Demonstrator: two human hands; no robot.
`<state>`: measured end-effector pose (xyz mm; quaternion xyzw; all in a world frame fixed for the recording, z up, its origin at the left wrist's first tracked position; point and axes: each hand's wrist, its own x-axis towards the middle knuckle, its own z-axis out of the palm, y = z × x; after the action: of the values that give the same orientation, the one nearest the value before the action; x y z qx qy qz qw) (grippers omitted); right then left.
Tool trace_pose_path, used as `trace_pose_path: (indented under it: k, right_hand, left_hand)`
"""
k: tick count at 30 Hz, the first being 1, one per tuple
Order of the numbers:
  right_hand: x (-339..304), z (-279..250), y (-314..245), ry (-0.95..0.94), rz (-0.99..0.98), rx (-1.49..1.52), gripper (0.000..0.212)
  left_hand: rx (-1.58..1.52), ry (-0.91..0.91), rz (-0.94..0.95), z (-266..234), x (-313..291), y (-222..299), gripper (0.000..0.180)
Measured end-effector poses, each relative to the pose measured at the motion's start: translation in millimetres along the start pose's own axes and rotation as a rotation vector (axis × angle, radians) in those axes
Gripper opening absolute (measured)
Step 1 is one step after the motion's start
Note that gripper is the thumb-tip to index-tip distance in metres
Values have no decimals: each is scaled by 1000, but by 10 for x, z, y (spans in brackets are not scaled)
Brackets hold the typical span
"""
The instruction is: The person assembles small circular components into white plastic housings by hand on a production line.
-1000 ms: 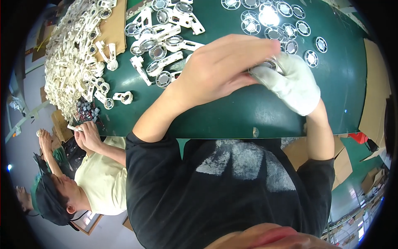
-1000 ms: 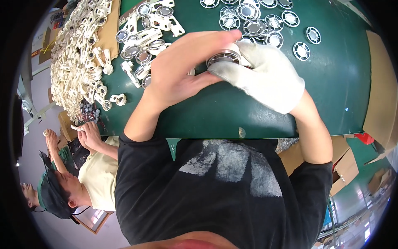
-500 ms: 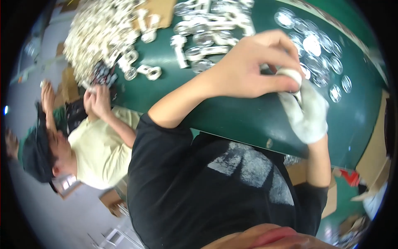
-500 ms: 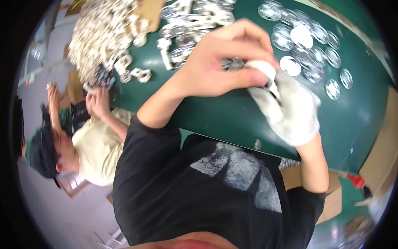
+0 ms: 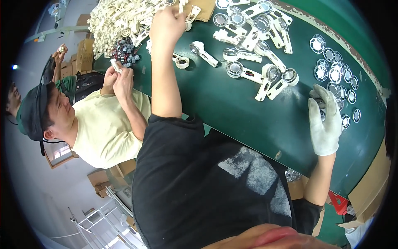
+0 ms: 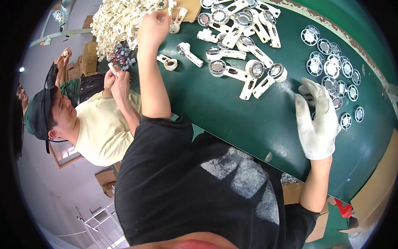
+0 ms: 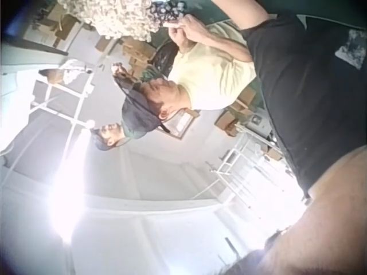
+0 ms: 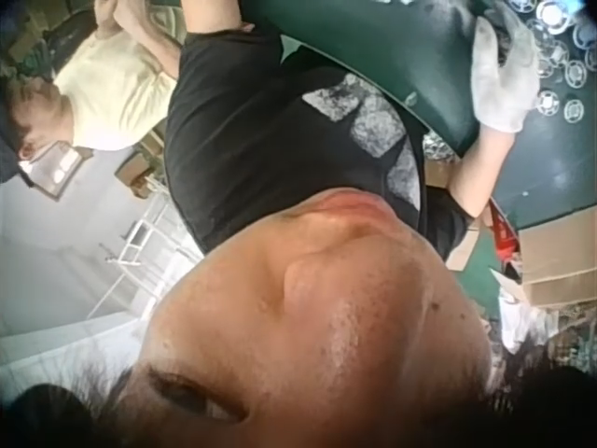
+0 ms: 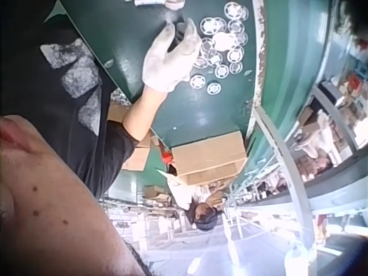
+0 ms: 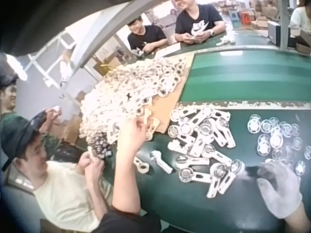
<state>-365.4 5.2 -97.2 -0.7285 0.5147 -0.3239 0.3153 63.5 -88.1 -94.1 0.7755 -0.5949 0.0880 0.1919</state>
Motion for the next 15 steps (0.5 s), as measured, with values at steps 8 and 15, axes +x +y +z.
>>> trace_pose_path:
  k: [8,15]
  right_hand:
    - [3,45,10,-43,-37,-17,31]
    - [-18,17,115,203,-280,-176,40]
  left_hand:
    - [46,-32,-60,235,-257,-162,59]
    - [-540,-174,140,-348,-424,978,45]
